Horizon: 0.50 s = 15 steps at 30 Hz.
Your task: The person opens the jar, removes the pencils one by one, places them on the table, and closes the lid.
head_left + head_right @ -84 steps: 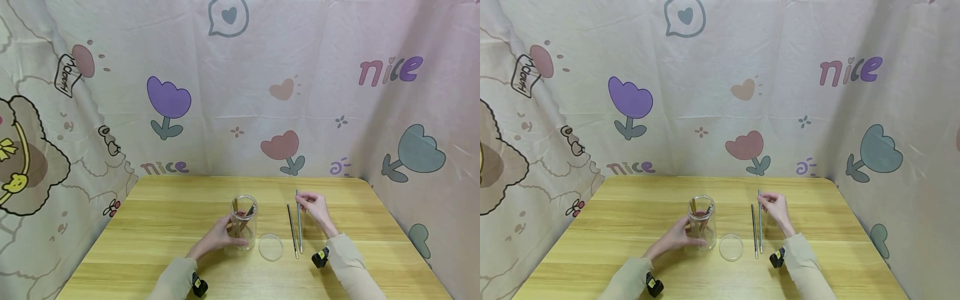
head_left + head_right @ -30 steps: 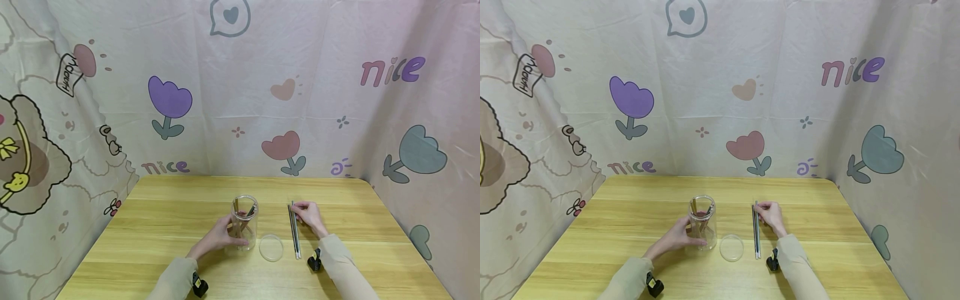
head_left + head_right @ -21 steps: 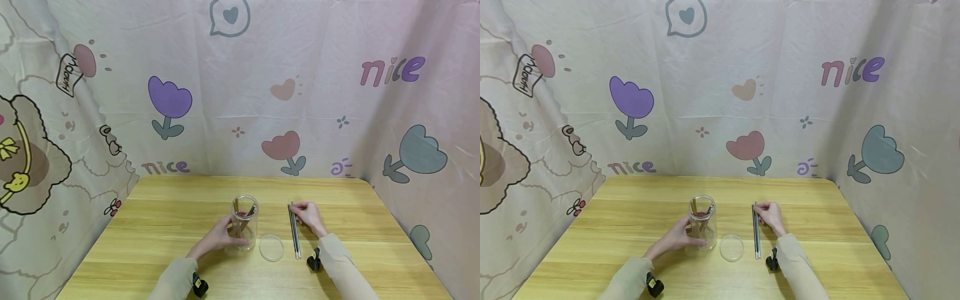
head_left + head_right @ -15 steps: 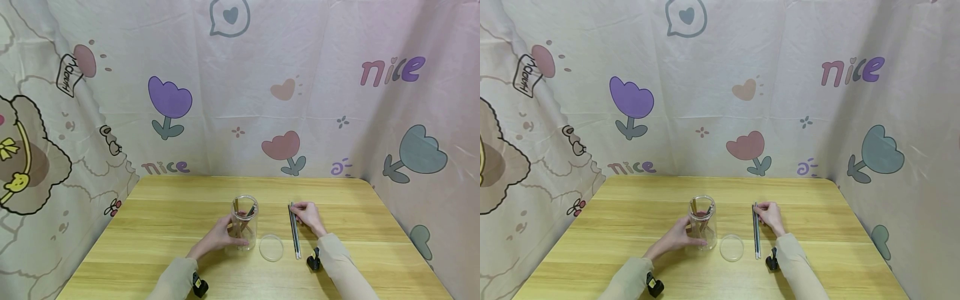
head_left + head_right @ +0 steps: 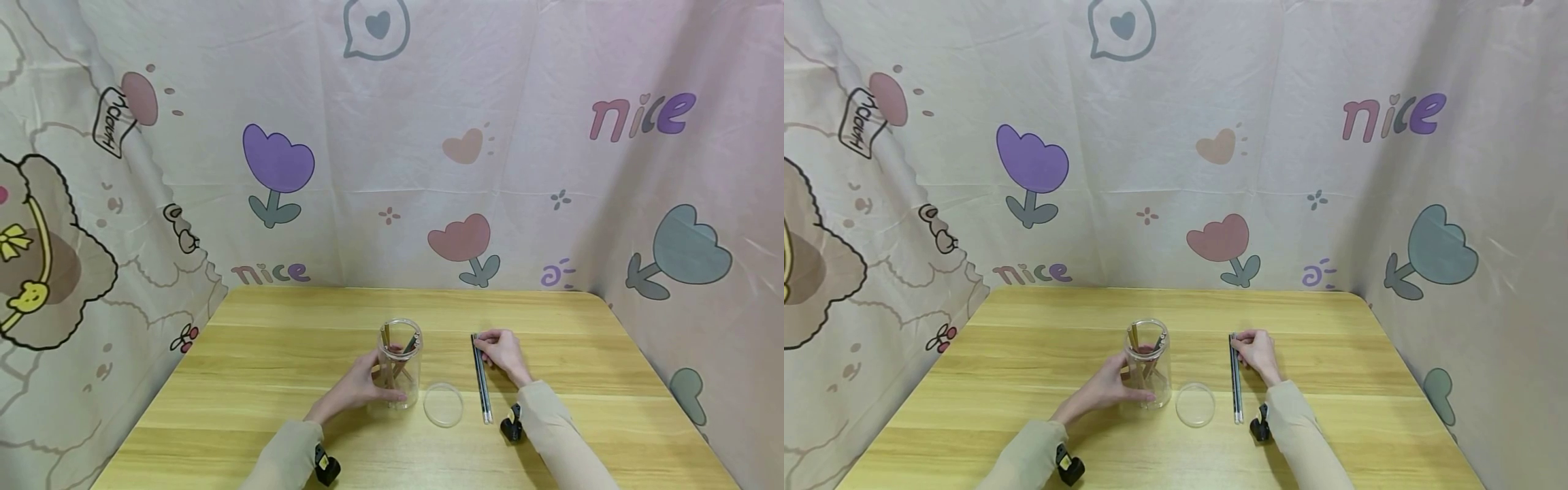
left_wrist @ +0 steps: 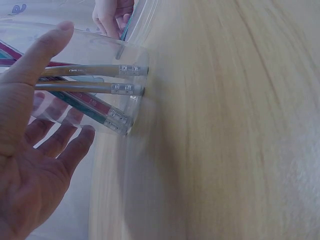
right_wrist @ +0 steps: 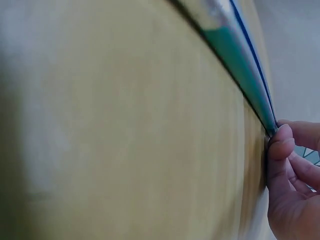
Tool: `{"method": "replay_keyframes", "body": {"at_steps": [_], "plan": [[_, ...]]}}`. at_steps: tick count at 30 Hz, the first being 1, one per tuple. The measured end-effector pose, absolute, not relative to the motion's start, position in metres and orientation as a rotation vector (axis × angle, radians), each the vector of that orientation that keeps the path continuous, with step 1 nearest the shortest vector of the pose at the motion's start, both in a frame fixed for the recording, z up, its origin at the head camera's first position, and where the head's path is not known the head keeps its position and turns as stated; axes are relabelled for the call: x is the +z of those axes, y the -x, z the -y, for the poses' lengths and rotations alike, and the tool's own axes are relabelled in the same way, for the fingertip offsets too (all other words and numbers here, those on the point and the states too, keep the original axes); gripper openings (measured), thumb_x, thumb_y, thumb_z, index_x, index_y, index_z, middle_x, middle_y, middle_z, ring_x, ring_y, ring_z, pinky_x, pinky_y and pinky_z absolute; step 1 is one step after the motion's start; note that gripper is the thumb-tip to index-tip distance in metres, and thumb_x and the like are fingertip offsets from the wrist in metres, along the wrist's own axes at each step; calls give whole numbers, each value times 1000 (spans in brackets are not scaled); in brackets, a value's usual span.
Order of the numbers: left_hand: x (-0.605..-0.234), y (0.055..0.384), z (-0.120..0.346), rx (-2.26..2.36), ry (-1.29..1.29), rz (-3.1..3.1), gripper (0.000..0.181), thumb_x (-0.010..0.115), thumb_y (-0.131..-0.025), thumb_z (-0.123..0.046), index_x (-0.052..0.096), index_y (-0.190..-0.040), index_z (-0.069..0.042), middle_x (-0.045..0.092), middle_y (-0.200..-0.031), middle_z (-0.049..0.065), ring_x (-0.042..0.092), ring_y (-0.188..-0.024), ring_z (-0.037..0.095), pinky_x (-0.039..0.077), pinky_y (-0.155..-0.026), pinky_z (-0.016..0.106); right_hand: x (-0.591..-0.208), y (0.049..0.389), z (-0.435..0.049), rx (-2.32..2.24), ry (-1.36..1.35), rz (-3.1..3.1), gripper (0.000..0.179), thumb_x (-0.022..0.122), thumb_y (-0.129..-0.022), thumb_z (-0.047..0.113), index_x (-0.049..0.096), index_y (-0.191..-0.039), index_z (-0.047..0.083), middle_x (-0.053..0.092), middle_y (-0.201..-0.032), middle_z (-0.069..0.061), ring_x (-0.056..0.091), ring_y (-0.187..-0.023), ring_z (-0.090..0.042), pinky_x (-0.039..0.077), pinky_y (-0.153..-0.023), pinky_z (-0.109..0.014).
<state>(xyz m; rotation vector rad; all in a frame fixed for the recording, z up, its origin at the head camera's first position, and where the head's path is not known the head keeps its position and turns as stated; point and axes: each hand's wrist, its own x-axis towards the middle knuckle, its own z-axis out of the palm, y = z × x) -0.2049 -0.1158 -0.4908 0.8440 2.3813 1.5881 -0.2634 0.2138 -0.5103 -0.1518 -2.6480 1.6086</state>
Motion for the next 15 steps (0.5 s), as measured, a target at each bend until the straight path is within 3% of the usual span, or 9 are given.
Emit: {"method": "replay_keyframes", "body": {"at_steps": [15], "plan": [[-490,206,115,1562,-839,-2399,78,90,-73,-21,52,-140,-13,58,-145,12,58,-132,33,42,-118,55,-511,263,-213,1607,158,2630,19,71,-90,5,70,-102,-10,69,-65,-6,56,-44,-8,49,-39,-20]]}}
